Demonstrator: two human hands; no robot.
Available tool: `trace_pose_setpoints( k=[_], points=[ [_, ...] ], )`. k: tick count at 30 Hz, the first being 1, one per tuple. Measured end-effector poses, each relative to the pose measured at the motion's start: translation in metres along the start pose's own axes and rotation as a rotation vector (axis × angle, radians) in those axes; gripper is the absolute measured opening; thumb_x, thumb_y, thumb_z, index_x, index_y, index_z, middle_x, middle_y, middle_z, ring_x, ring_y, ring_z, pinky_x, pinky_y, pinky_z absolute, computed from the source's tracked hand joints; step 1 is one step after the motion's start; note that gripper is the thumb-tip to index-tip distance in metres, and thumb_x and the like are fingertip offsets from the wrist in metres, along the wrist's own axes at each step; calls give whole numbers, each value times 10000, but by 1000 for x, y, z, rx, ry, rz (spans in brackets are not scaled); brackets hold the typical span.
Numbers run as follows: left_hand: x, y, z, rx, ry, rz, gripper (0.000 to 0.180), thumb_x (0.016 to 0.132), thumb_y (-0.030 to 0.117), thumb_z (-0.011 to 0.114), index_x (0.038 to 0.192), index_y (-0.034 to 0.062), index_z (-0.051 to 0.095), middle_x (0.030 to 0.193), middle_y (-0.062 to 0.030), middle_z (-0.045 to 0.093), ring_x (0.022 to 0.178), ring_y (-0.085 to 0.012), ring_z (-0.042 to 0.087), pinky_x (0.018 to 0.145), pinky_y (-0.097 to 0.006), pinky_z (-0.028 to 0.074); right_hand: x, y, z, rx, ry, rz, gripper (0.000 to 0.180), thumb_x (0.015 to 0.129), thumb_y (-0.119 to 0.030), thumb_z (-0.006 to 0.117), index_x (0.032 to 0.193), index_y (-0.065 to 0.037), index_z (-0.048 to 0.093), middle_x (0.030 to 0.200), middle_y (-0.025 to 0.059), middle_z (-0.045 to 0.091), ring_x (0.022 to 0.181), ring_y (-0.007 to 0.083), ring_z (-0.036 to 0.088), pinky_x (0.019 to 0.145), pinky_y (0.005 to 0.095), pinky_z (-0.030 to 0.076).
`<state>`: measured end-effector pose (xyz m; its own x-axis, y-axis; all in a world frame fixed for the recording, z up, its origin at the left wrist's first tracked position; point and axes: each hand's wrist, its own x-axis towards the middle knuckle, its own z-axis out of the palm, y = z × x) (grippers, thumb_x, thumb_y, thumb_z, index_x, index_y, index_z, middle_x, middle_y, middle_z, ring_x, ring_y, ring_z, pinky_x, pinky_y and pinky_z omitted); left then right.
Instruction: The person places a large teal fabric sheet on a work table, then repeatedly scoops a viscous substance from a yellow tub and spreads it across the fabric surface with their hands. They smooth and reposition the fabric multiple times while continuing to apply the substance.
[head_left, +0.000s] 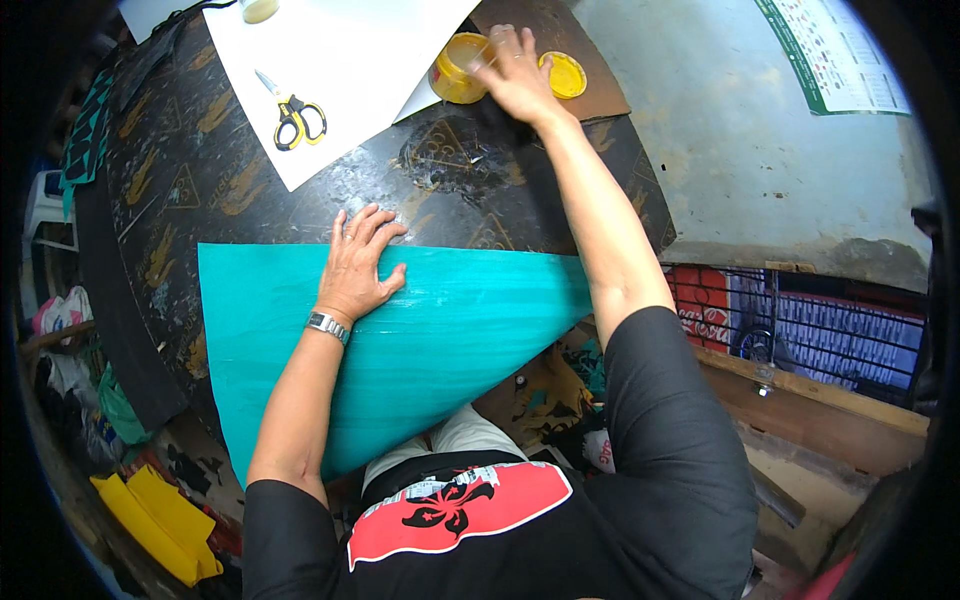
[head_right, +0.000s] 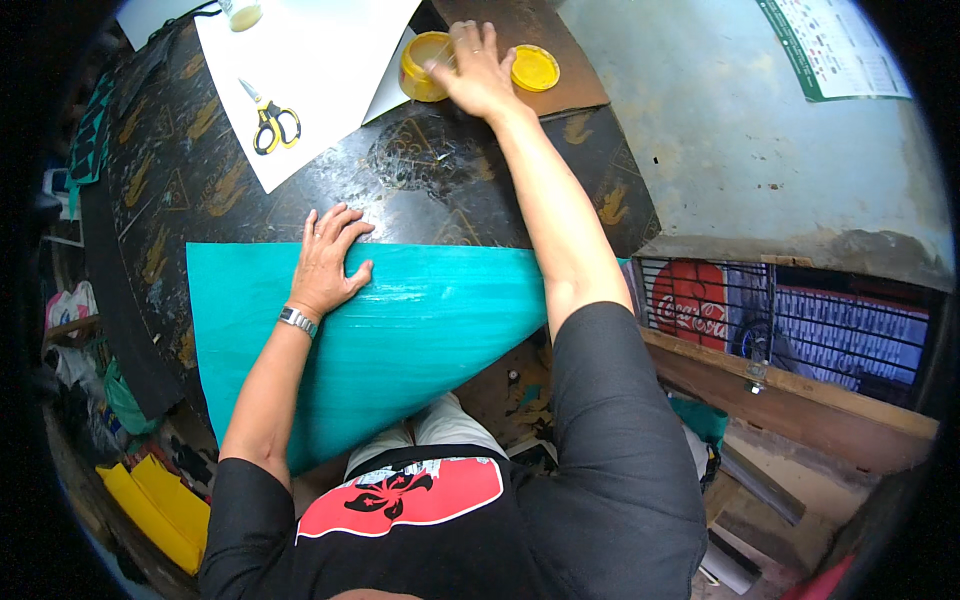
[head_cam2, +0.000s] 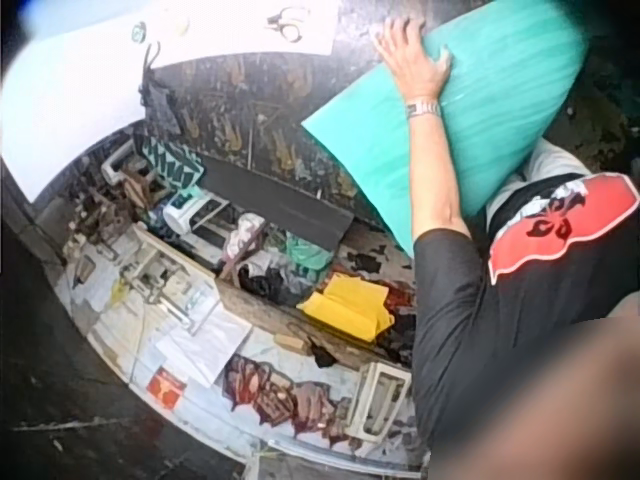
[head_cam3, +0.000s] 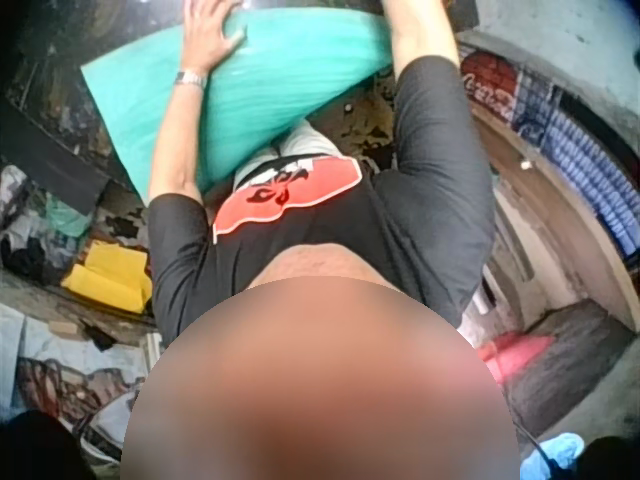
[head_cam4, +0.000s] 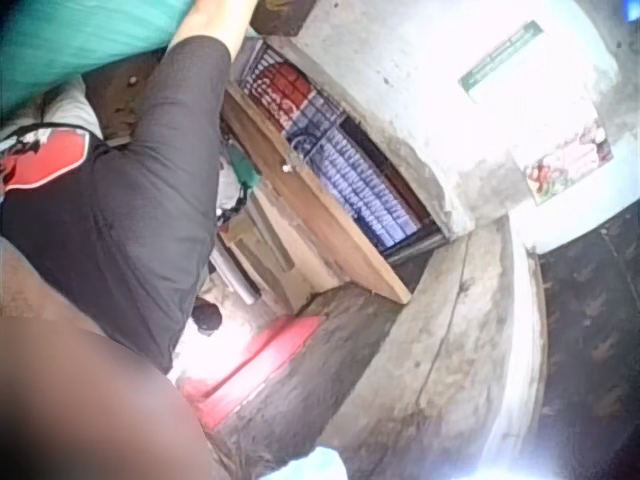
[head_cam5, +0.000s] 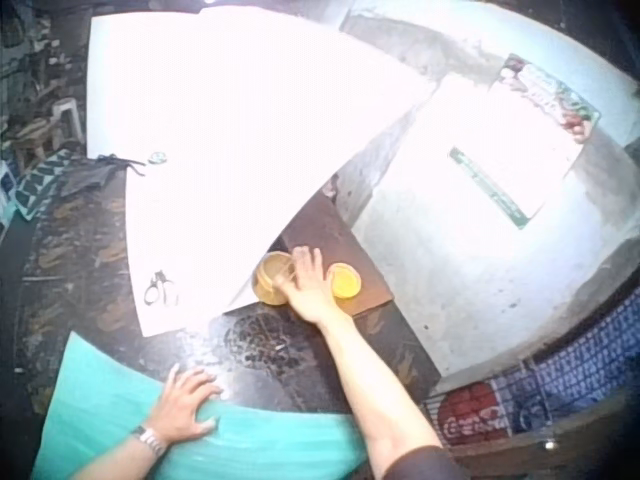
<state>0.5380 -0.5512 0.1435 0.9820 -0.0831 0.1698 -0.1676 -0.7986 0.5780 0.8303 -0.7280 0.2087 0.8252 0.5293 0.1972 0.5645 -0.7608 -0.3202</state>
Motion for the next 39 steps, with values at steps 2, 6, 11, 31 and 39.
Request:
trace_pose_setpoints(
  k=[2,6,11,31,39],
  points=[
    [0,0,0,1,-2,-2,451,740,247,703,1171,173,589,1313,-48,526,1368,-266,375,1178,-556,193,-1,1,25,-234,88,-167,696,935,-480,524,1498,-127,315,1581,130,246,1496,324,102,1136,679,6],
    [0,0,0,3,3,0,448,741,248,703,1168,172,592,1312,-49,529,1367,-266,377,1178,-556,195,-9,2,42,-305,85,-258,443,962,-309,537,1361,-118,509,1461,126,449,1469,300,210,1112,721,32],
    [0,0,0,8,5,-2,449,737,250,708,1164,170,593,1307,-46,527,1361,-264,384,1177,-557,201,-19,-2,32,-246,88,-347,180,916,-221,623,1059,-151,706,1163,64,677,1374,263,395,1090,731,97],
    [0,-2,3,47,26,11,465,743,258,703,1188,187,589,1306,-45,531,1352,-262,403,1171,-540,209,-116,21,-38,-217,184,-347,111,798,-188,726,886,-123,706,887,39,692,1058,249,564,1082,680,192],
    [1,1,4,53,27,19,450,739,239,706,1173,183,603,1316,-48,530,1351,-266,403,1172,-542,202,-201,84,-75,-409,243,-71,122,753,-157,748,866,-131,709,865,21,671,1052,273,554,1049,673,244]
  ],
)
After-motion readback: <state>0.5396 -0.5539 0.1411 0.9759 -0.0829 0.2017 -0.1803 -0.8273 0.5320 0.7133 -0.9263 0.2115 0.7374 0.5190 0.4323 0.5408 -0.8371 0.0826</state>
